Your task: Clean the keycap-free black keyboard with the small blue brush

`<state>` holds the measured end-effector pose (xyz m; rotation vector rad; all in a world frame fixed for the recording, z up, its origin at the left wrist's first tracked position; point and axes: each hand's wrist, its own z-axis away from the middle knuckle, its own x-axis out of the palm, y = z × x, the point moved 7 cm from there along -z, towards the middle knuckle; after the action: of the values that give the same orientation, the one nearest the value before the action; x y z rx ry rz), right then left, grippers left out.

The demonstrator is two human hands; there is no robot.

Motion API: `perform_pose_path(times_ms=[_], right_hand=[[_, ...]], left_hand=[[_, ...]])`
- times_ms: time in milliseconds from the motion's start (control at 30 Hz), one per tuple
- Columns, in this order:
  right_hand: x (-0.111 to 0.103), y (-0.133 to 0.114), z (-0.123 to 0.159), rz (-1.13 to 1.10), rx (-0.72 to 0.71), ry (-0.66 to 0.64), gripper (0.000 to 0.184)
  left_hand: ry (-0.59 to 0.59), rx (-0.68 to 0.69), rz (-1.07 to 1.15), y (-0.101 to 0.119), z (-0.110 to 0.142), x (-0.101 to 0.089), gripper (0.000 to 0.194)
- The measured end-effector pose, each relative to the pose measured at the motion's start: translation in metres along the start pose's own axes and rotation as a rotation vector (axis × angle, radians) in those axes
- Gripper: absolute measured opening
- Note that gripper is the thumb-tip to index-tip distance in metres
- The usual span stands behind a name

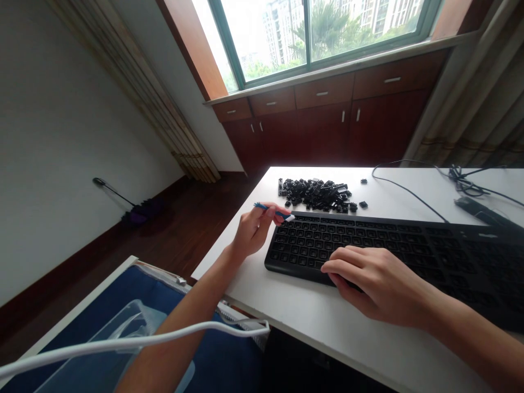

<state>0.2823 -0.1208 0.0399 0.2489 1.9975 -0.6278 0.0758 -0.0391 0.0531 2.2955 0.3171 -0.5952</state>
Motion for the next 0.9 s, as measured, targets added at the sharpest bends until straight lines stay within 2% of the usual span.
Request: perform_pose_path(times_ms=[67,100,167,233,300,467,600,733,900], right_hand=[[0.0,0.0,0.0,-0.003,0.002,0.003,0.021],[-0.001,0.0,0.0,-0.004,0.003,0.003,0.022],[-0.001,0.0,0.0,-0.006,0.0,0.0,0.022],[-0.001,-0.001,0.0,-0.007,-0.004,-0.002,0.022],[-0.001,-0.001,-0.001,-0.005,-0.005,0.003,0.022],[-0.002,-0.001,-0.002,0.002,-0.006,0.021,0.021],[-0.003,-0.001,-0.001,0.005,-0.014,0.019,0.021],[-0.003,-0.001,0.0,0.013,-0.012,0.022,0.021],[-0.002,0.0,-0.001,0.01,-0.008,0.019,0.022]], left_hand=[[-0.042,-0.023,-0.067,-0.002,-0.001,0.003,0.02],[-0.027,-0.028,-0.14,-0.003,-0.001,0.001,0.018],[0.051,-0.018,-0.286,-0.005,-0.002,-0.007,0.015],[0.113,0.002,-0.328,-0.004,-0.002,-0.012,0.015],[0.111,0.021,-0.239,-0.002,-0.001,-0.011,0.017],[0.022,0.024,0.05,0.004,0.0,0.0,0.023],[-0.026,-0.001,0.079,0.0,-0.001,0.005,0.024],[-0.046,0.046,0.082,0.002,-0.001,0.004,0.023],[0.008,0.021,0.047,-0.002,0.0,-0.001,0.023]])
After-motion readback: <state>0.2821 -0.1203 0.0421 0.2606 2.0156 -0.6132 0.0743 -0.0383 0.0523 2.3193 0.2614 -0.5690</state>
